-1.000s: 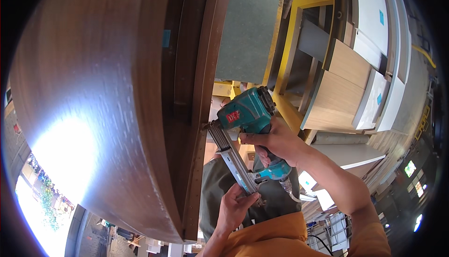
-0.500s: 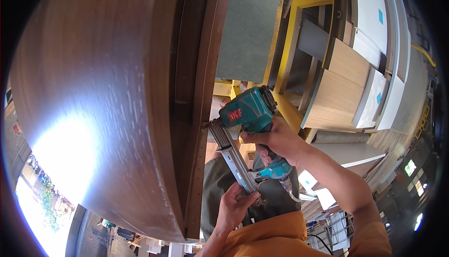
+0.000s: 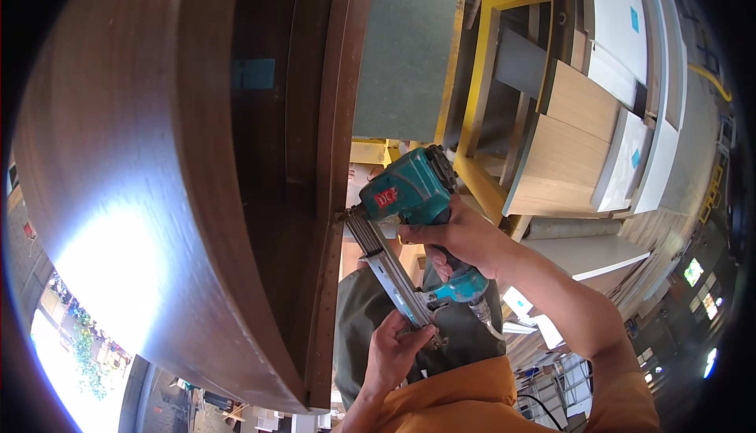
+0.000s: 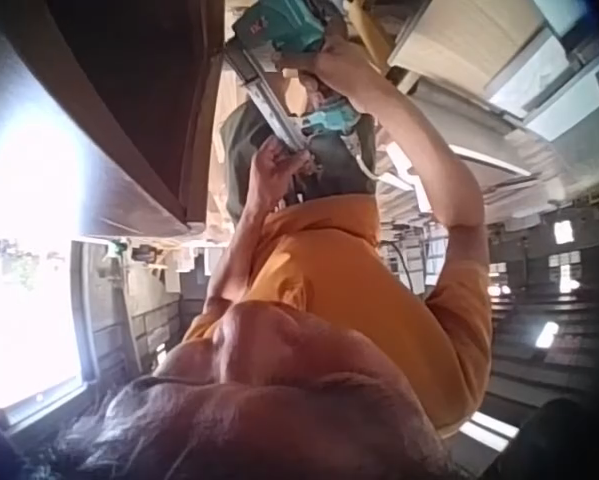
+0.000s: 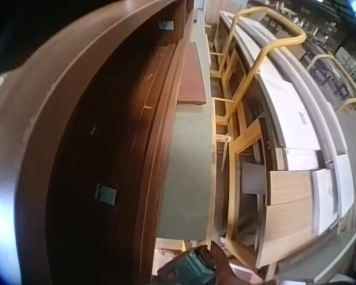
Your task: Assembling a piece of wooden furniture by using a pneumatic nail gun to attach wood panels and trim.
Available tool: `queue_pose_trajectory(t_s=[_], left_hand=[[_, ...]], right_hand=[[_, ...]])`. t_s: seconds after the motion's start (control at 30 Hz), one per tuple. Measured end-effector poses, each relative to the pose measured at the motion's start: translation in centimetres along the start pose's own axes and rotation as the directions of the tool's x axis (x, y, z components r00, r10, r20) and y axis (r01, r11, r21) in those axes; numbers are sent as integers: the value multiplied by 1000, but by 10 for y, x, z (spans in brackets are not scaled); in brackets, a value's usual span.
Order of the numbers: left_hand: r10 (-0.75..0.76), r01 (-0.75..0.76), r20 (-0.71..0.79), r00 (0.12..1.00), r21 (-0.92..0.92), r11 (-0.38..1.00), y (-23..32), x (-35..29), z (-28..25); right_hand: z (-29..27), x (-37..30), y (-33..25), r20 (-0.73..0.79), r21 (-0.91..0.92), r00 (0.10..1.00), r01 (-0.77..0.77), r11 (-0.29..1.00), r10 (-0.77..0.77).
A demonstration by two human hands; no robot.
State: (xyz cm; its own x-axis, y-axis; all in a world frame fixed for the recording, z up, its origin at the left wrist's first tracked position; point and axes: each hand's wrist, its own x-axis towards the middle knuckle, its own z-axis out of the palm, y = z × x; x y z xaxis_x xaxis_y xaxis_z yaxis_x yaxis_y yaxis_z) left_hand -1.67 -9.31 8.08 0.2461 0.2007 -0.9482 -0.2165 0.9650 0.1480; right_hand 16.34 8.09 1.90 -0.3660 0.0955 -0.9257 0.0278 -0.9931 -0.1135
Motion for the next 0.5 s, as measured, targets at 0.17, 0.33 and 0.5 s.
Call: queue_pose_trajectory(t_s=[0.17,0.33,0.5], left_hand=[[6,-6,-9,1000,-21,1000,-2,0,0],[-16,16,0,1000,-21,1000,2,0,2],[-16,16,-9,1000,-6,1000,2,0,-1]], right_hand=[[3,0,-3,-6,-15,1000,-19,1000,19],[-1,1,2,20,-7,1000,15,1000,-14],[4,1,0,-5,1,1000,17,1000,-17]])
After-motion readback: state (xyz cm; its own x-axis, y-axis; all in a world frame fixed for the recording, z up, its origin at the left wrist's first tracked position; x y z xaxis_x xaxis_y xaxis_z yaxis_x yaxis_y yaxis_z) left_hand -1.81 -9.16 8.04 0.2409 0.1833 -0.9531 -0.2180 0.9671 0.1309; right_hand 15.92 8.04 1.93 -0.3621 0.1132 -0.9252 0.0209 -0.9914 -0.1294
